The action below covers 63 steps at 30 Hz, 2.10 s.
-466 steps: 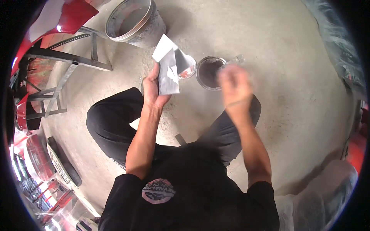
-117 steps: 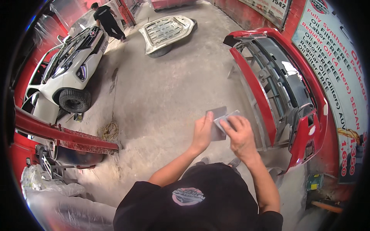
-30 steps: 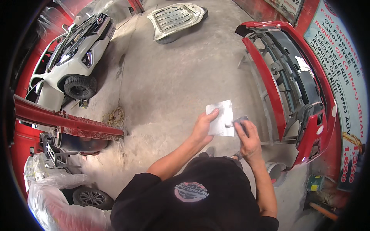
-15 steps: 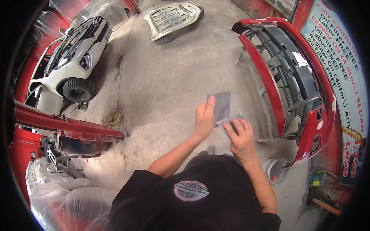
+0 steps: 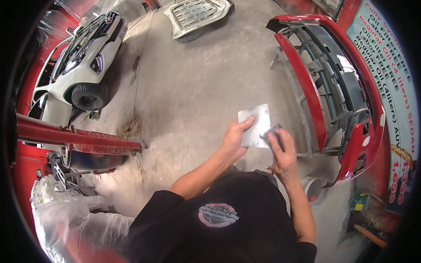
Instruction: The person cleans a red car bumper with a cloth, then mixes a filler material in a small container and applies it to two small metal plates.
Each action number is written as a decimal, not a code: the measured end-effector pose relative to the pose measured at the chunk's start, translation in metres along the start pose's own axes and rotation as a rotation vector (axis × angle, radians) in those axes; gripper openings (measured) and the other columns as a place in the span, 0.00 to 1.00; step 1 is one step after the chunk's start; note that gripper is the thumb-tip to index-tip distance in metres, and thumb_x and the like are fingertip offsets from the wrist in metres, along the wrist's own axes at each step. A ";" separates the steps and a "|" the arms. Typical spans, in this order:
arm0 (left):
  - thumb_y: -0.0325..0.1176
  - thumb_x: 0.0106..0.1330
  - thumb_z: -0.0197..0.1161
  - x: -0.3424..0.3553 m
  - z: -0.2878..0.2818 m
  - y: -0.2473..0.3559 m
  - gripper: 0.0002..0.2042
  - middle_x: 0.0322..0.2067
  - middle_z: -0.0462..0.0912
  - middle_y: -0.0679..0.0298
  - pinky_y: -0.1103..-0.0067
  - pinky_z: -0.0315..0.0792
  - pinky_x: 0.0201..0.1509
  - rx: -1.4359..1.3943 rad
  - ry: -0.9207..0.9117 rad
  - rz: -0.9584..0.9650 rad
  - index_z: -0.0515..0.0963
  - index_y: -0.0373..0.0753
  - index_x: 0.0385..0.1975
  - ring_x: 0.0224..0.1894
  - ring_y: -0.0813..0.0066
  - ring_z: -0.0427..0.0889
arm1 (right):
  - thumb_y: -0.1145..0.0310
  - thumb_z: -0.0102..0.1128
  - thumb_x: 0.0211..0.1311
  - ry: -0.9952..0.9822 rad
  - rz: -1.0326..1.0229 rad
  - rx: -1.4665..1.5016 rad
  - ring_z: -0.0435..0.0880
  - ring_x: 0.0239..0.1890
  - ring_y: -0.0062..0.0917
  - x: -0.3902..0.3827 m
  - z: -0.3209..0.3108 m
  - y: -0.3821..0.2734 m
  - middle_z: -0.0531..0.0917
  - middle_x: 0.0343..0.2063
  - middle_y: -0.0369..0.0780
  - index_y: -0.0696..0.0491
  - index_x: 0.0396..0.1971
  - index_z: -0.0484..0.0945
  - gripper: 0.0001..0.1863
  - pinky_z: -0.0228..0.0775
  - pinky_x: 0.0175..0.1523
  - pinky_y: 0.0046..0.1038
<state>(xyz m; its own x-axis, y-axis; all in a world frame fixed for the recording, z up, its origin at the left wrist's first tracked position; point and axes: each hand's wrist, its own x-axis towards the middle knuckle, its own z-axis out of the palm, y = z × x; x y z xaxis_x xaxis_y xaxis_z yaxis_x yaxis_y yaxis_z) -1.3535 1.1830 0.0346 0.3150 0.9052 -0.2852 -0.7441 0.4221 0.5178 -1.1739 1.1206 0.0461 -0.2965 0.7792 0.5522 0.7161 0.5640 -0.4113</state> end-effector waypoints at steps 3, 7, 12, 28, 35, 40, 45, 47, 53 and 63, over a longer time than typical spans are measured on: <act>0.34 0.72 0.59 -0.010 0.015 0.013 0.13 0.40 0.84 0.60 0.74 0.79 0.46 0.011 0.040 0.079 0.77 0.30 0.48 0.40 0.72 0.84 | 0.86 0.52 0.50 -0.231 0.107 -0.021 0.76 0.57 0.49 -0.013 -0.002 0.021 0.75 0.55 0.52 0.58 0.55 0.77 0.28 0.70 0.62 0.43; 0.37 0.76 0.55 -0.010 0.023 0.024 0.14 0.32 0.83 0.67 0.77 0.76 0.40 0.299 -0.019 0.300 0.80 0.32 0.41 0.34 0.78 0.81 | 0.90 0.46 0.46 0.028 0.252 0.035 0.75 0.56 0.49 0.018 -0.018 0.006 0.76 0.53 0.52 0.57 0.56 0.77 0.32 0.68 0.63 0.40; 0.47 0.78 0.49 -0.002 0.022 0.011 0.24 0.25 0.80 0.65 0.75 0.68 0.33 0.747 0.138 0.519 0.80 0.30 0.32 0.29 0.80 0.72 | 0.78 0.53 0.49 -0.053 -0.080 -0.141 0.77 0.53 0.43 0.052 -0.011 -0.018 0.78 0.46 0.46 0.54 0.48 0.81 0.23 0.66 0.60 0.46; 0.33 0.73 0.57 0.017 0.007 0.021 0.13 0.43 0.84 0.59 0.71 0.80 0.50 0.063 0.142 -0.001 0.75 0.33 0.51 0.44 0.68 0.85 | 0.86 0.53 0.51 0.074 0.038 0.354 0.77 0.58 0.41 0.030 -0.026 -0.023 0.78 0.54 0.48 0.54 0.55 0.81 0.28 0.72 0.60 0.37; 0.31 0.71 0.57 0.007 -0.002 0.006 0.13 0.44 0.83 0.59 0.68 0.79 0.53 -0.033 0.173 -0.098 0.75 0.33 0.51 0.47 0.66 0.84 | 0.84 0.58 0.48 -0.094 0.027 0.052 0.77 0.55 0.48 -0.001 -0.013 0.023 0.77 0.52 0.50 0.57 0.55 0.79 0.28 0.71 0.60 0.40; 0.29 0.70 0.58 0.014 0.006 0.022 0.14 0.44 0.83 0.55 0.69 0.80 0.51 0.071 0.066 -0.044 0.74 0.29 0.51 0.45 0.65 0.85 | 0.76 0.55 0.54 0.067 -0.031 -0.201 0.77 0.55 0.44 0.020 -0.055 0.020 0.78 0.51 0.45 0.52 0.54 0.80 0.24 0.67 0.63 0.44; 0.26 0.69 0.59 0.014 0.013 0.023 0.12 0.41 0.84 0.53 0.71 0.81 0.47 0.255 0.051 -0.043 0.75 0.25 0.47 0.41 0.64 0.86 | 0.69 0.58 0.53 -0.218 -0.170 -0.316 0.77 0.54 0.39 0.027 -0.050 -0.004 0.78 0.50 0.42 0.47 0.54 0.80 0.24 0.65 0.62 0.50; 0.26 0.69 0.59 0.014 0.004 0.019 0.11 0.40 0.84 0.53 0.72 0.81 0.46 0.276 0.070 -0.039 0.75 0.25 0.46 0.40 0.65 0.86 | 0.71 0.60 0.51 -0.228 -0.195 -0.275 0.78 0.53 0.40 0.031 -0.057 -0.008 0.79 0.49 0.45 0.51 0.49 0.83 0.22 0.68 0.61 0.46; 0.27 0.69 0.59 0.010 0.015 0.014 0.10 0.37 0.85 0.56 0.76 0.79 0.43 0.372 0.077 0.088 0.77 0.25 0.43 0.37 0.72 0.85 | 0.69 0.59 0.50 -0.272 -0.199 -0.312 0.75 0.55 0.40 0.030 -0.049 -0.002 0.77 0.50 0.43 0.48 0.54 0.79 0.26 0.64 0.62 0.48; 0.30 0.71 0.59 0.006 0.019 0.012 0.09 0.30 0.82 0.67 0.82 0.71 0.35 0.536 0.064 0.265 0.79 0.29 0.34 0.31 0.84 0.77 | 0.71 0.56 0.53 -0.219 -0.192 -0.264 0.75 0.54 0.38 0.036 -0.038 0.000 0.76 0.49 0.42 0.49 0.54 0.78 0.25 0.64 0.61 0.47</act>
<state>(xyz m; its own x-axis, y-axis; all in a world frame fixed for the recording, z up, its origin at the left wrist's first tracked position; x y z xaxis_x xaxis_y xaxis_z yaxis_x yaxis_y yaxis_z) -1.3492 1.1943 0.0548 0.1112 0.9852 -0.1303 -0.3869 0.1637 0.9075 -1.1600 1.1386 0.0938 -0.5480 0.7225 0.4215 0.7642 0.6374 -0.0989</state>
